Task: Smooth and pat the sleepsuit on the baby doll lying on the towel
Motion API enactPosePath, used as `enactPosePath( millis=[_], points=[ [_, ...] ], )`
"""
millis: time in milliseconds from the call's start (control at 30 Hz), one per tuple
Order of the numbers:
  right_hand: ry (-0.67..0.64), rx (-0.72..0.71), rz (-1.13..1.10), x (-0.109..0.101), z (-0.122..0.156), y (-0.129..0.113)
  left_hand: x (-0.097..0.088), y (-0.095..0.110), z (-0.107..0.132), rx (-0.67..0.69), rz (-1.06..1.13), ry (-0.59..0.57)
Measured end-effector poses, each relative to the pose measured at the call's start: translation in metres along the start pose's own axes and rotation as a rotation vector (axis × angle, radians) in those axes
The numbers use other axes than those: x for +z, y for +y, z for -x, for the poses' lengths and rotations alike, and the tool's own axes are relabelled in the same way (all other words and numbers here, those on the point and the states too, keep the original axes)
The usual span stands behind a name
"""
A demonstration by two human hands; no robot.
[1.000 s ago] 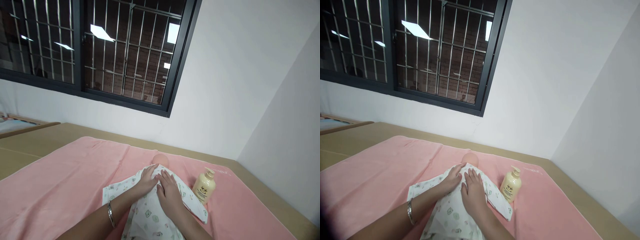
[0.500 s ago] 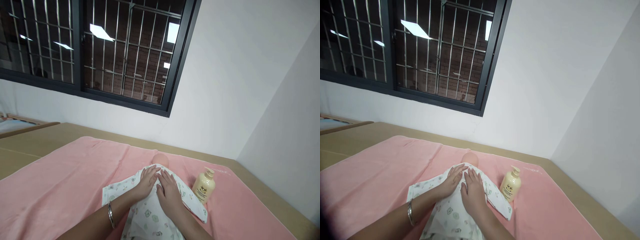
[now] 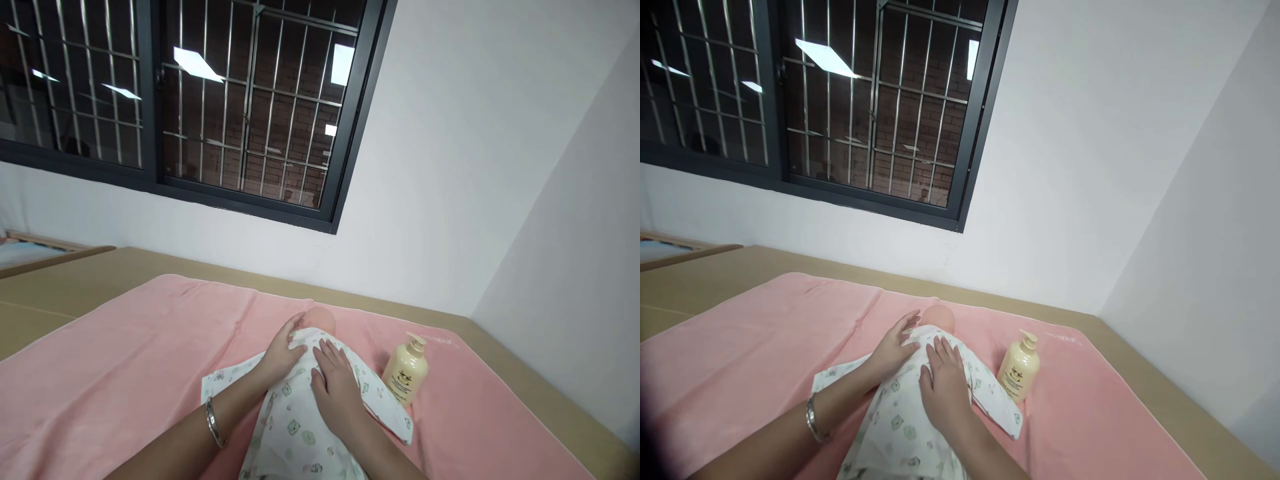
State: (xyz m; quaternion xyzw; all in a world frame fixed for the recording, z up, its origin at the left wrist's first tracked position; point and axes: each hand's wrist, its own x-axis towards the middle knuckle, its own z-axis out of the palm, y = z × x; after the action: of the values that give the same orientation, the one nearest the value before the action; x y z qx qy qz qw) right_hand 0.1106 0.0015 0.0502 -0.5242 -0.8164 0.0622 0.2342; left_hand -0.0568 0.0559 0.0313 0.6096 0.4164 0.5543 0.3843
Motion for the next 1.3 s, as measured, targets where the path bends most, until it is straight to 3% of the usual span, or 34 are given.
enactPosePath(
  millis=[200,600,767,1100,1300],
  points=[
    [0.009,-0.006,-0.008,0.001,0.001,0.001,-0.003,-0.007,0.005,0.035,-0.033,-0.149],
    [-0.001,-0.002,0.001,0.000,0.001,0.000,-0.014,-0.003,0.004,-0.032,-0.050,-0.329],
    [-0.002,0.004,-0.002,-0.001,0.001,-0.001,-0.010,-0.007,0.002,-0.092,0.049,-0.281],
    [0.014,-0.008,0.004,0.000,0.001,0.000,0.001,-0.013,-0.002,-0.064,0.048,-0.017],
    [0.022,-0.008,-0.003,0.002,0.002,0.001,-0.002,-0.008,-0.003,-0.048,0.031,0.031]
  ],
)
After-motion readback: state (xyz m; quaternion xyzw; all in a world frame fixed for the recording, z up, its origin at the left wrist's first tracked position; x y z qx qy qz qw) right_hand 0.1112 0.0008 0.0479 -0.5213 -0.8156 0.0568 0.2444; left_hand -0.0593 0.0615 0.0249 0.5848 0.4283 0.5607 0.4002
